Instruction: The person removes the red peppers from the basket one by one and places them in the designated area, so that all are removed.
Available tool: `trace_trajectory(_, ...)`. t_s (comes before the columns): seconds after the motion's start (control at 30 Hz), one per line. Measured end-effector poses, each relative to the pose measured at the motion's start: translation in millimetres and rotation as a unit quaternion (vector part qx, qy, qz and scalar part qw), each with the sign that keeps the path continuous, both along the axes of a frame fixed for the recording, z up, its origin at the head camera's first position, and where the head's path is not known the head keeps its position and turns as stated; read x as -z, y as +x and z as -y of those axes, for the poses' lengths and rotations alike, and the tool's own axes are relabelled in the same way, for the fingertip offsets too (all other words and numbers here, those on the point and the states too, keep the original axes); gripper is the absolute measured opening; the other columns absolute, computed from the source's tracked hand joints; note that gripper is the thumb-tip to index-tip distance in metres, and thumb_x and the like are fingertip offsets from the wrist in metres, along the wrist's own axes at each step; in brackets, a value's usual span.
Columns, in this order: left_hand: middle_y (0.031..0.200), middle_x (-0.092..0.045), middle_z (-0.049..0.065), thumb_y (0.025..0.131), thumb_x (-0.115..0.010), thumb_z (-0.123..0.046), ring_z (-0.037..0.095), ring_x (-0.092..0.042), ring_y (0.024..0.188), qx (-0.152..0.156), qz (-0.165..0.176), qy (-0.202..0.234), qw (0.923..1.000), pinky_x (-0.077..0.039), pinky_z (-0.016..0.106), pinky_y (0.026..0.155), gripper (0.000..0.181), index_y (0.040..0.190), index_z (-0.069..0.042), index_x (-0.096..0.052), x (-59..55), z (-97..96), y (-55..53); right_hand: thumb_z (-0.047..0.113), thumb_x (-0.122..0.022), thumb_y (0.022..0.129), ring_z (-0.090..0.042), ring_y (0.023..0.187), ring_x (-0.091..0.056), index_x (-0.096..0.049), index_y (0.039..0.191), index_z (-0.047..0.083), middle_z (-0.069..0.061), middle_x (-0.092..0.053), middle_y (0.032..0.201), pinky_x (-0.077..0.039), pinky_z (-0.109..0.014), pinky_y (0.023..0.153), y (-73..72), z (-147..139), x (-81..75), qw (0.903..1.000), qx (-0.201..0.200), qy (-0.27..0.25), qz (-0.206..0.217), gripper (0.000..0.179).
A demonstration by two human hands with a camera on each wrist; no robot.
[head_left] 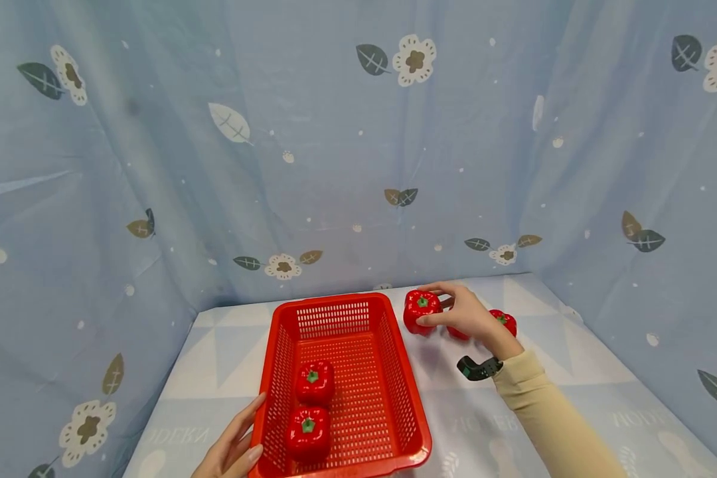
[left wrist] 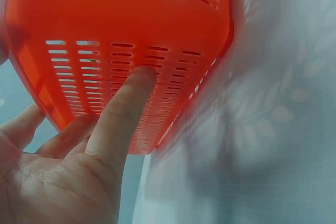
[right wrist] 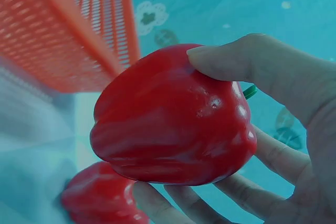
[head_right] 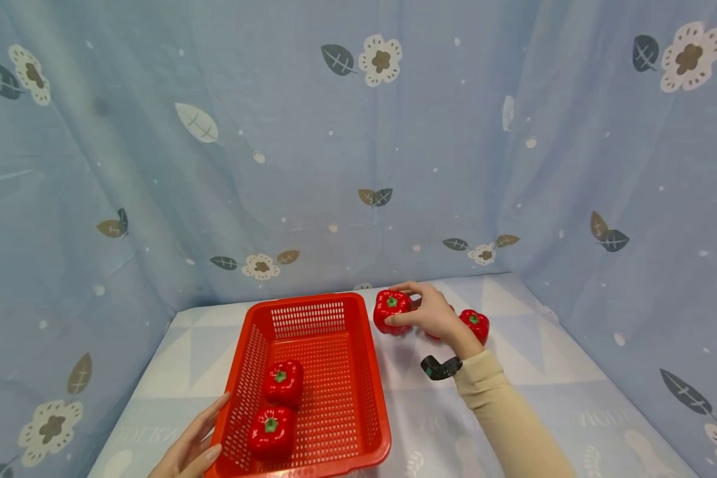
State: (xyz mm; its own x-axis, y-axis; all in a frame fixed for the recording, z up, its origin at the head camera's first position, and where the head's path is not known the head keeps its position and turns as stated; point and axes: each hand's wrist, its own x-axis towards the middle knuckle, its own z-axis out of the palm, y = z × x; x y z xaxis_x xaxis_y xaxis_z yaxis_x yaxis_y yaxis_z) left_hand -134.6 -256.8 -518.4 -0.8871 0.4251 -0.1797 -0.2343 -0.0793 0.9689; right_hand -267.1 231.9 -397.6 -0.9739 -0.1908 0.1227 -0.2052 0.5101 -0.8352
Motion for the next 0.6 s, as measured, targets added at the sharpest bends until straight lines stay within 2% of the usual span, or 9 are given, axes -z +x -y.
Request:
trace_trajectory(0.17,0.179,0.005,0.027,0.115,-0.057,-0.026,0.037,-0.047,0.15,0.004,-0.001,0.007,1.0,-0.057,0.065,0.103,0.087,0.177,-0.015,0.002,-3.0,-1.5,2.3,0.021,-0.095,0.086,-0.031,0.101,-0.069,-0.068,0.145,0.006,-0.017,-0.072,0.12,-0.06,-0.038,0.073,2.0,-3,17.4,0.9997,0.016,-0.016,0.013,0.067)
trace_trajectory(0.47,0.179,0.004,0.027,0.115,-0.057,-0.026,0.036,-0.048,0.15,0.005,-0.02,0.0,0.9998,-0.057,0.063,0.103,0.086,0.177,-0.014,0.001,1.4,-2.8,1.7,0.019,-0.094,0.087,-0.034,0.095,-0.068,-0.067,0.147,0.005,-0.018,-0.07,0.121,-0.064,-0.052,0.084,7.0,-4,47.7,0.9992,0.015,-0.034,0.014,0.068)
trace_trajectory(0.6,0.179,0.004,0.027,0.114,-0.058,-0.027,0.038,-0.047,0.151,0.0,-0.012,0.001,0.9999,-0.057,0.064,0.102,0.087,0.177,-0.015,0.001,3.1,-1.7,2.2,0.022,-0.096,0.086,-0.034,0.099,-0.064,-0.069,0.145,0.008,-0.018,-0.066,0.125,-0.063,-0.045,0.082,5.7,-3,61.7,0.9989,0.031,-0.027,0.022,0.067)
